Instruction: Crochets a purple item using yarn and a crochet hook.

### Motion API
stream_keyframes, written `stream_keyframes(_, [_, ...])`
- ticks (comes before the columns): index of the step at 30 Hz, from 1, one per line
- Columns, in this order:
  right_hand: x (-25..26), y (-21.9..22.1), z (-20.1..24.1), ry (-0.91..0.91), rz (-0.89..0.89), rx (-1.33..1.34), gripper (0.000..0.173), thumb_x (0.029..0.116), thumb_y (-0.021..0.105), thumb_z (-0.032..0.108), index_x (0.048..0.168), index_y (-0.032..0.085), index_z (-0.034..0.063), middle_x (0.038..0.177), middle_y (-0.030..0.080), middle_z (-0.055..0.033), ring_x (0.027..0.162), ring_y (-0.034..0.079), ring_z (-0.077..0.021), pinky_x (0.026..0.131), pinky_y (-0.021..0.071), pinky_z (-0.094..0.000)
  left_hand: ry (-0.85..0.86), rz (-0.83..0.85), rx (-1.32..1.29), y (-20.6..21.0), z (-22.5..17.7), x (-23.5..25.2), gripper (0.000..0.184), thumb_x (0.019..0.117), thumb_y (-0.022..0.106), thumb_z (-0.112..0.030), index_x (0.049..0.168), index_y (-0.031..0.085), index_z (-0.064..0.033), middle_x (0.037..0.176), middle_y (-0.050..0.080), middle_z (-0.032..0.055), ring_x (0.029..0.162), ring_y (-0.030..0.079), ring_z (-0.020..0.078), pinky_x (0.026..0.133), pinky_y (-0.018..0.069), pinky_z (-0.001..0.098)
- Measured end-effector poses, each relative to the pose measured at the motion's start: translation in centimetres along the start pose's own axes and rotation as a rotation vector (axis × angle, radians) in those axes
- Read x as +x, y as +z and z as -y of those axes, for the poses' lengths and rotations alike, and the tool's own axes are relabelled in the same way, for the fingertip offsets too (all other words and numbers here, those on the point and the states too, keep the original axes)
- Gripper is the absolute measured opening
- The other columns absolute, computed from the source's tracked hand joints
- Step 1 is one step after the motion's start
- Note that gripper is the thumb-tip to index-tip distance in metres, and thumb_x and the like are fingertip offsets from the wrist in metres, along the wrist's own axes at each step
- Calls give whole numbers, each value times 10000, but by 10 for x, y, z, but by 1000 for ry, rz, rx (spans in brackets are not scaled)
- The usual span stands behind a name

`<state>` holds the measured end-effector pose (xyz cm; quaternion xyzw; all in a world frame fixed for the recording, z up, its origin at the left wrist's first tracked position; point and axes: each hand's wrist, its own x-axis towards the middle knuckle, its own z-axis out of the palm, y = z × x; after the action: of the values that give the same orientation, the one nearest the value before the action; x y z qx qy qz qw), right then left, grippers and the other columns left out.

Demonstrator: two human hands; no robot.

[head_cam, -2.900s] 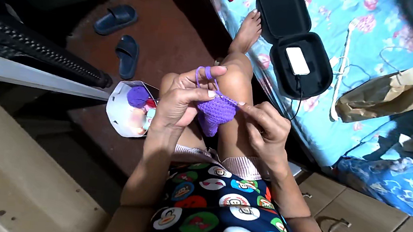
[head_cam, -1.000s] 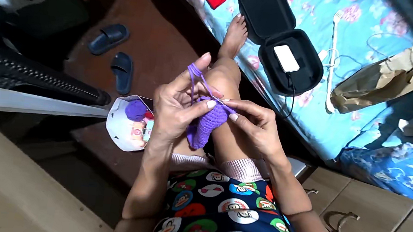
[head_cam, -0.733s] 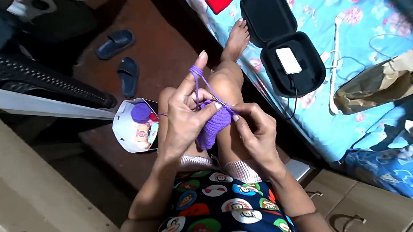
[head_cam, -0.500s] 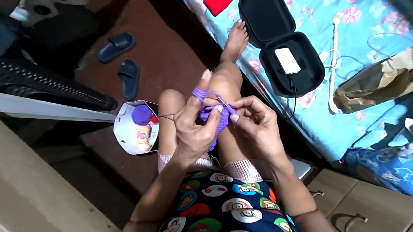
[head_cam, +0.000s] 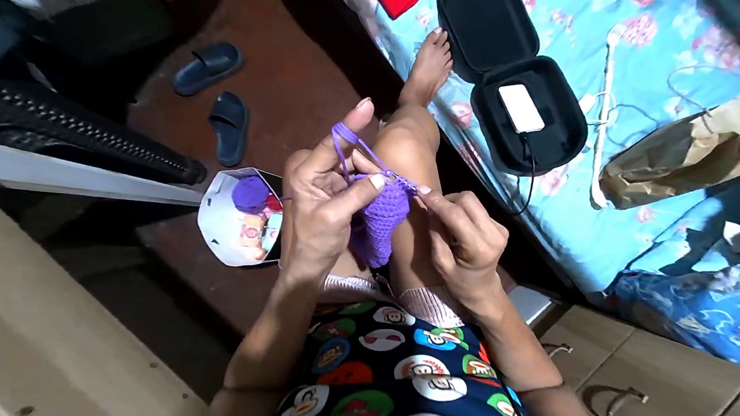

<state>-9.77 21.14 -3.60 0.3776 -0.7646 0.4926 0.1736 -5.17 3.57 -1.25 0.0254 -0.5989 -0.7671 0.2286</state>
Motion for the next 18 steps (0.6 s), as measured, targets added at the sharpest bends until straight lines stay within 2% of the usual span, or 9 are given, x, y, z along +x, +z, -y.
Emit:
stream_keyframes(4, [0,-4,-2,-12,39,-2,230,909,627,21,1078,774,-33,795,637,-118,691,607,-152,587,495,-242,-83,21,-70,-8,1,7,579,847,577,127,1411,556,-2,903,724,-66,755,672,43,743,586,218])
stream_keyframes(11, [2,-9,-5,-17,99,28,246,899,616,17,1078,783,-20,776,633,-114,669,595,-137,575,482,-234,-266,101,-211,-19,3,12,566,853,550,97,1408,556,-11,845,726,-41,719,676,43,719,587,209])
stream_keyframes(18, [3,-12,-8,-28,137,38,274,897,607,19,1104,784,-1,777,624,-105,663,579,-130,571,471,-232,-320,172,-293,-24,9,13,530,881,523,78,1399,559,-32,865,707,-48,750,668,39,741,579,201])
